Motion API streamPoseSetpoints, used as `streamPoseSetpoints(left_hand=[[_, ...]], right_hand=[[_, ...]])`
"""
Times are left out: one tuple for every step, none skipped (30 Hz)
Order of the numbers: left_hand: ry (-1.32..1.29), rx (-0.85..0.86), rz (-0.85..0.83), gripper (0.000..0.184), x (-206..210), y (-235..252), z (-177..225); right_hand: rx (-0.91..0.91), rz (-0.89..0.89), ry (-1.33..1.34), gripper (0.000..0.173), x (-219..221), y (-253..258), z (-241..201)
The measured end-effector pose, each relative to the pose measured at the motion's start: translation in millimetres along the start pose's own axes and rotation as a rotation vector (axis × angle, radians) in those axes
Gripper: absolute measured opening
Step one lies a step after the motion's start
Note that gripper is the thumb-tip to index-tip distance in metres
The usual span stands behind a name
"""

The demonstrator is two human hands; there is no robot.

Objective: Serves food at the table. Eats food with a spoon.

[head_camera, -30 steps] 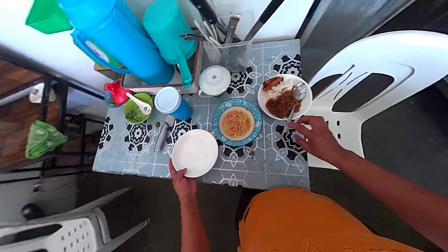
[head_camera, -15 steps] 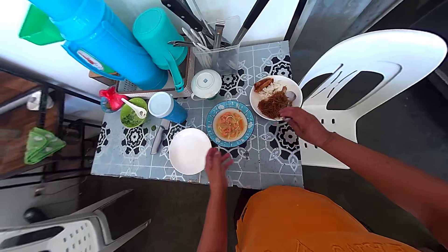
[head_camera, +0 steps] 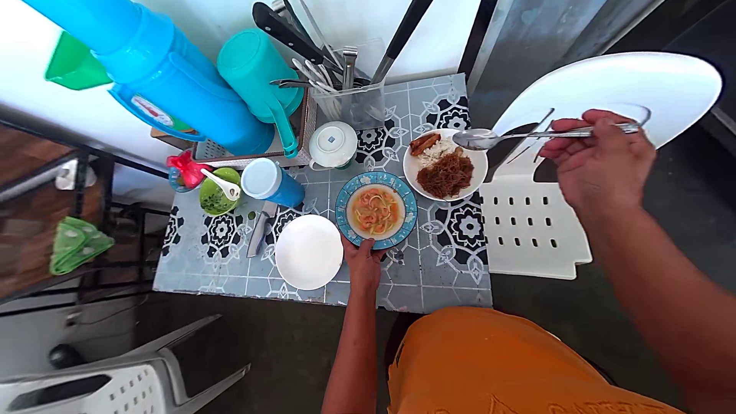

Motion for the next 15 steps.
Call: streamPoseSetpoints(left_hand=[[-0.018, -0.016, -0.044, 0.087, 4, -6, 1], [-0.032, -0.033, -0.088, 0.090, 9, -12, 2], [-0.041, -0.050, -0.125, 0.093, 14, -18, 4], [-0.044, -0.063, -0.154, 0.094, 20, -25, 6], [-0.048, -0.072, -0.185, 0.095, 26, -32, 9], [-0.044, -0.076, -0.216, 0.095, 33, -38, 12], [-0.036, -0.076, -0.249, 0.096, 40, -45, 15], [-0.032, -0.072, -0.279, 0.095, 47, -52, 19], [-0.030, -0.066, -0.304, 0.095, 54, -58, 22], [-0.032, -0.060, -0.320, 0.094, 60, -64, 26], [-0.032, -0.053, -0.332, 0.095, 65, -69, 29], [-0.029, -0.047, -0.342, 0.096, 69, -75, 32], [-0.030, -0.040, -0.353, 0.097, 72, -79, 36], [-0.032, -0.033, -0.363, 0.097, 74, -84, 40], [-0.033, -0.028, -0.373, 0.096, 76, -89, 44]], right_hand=[[0.015, -0.033, 0.028, 0.030, 7, -9, -8], [0.003, -0.102, 0.018, 0.030, 18, -20, -18], [-0.033, -0.197, -0.024, 0.028, 30, -31, -28], [-0.091, -0.295, -0.085, 0.026, 44, -43, -38], [-0.163, -0.380, -0.159, 0.023, 56, -55, -46], [-0.247, -0.447, -0.240, 0.023, 66, -66, -55], [-0.331, -0.499, -0.330, 0.024, 75, -76, -62], [-0.407, -0.535, -0.416, 0.026, 83, -84, -68], [-0.470, -0.564, -0.494, 0.027, 89, -92, -71], [-0.513, -0.584, -0.548, 0.028, 93, -98, -73], [-0.527, -0.593, -0.565, 0.028, 94, -100, -73], [-0.506, -0.589, -0.544, 0.027, 92, -100, -71], [-0.453, -0.571, -0.493, 0.026, 87, -96, -70], [-0.388, -0.544, -0.427, 0.026, 80, -89, -71], [-0.325, -0.507, -0.344, 0.026, 72, -82, -73]])
Point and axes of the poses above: each hand's wrist, its own y-axis towards the middle knuckle, its own x-axis out of the palm, z = x × y, the point moved 9 cm from there along y, towards the middle knuckle, and after that the axes turned 6 degrees about -z, right-handed, at the moved point
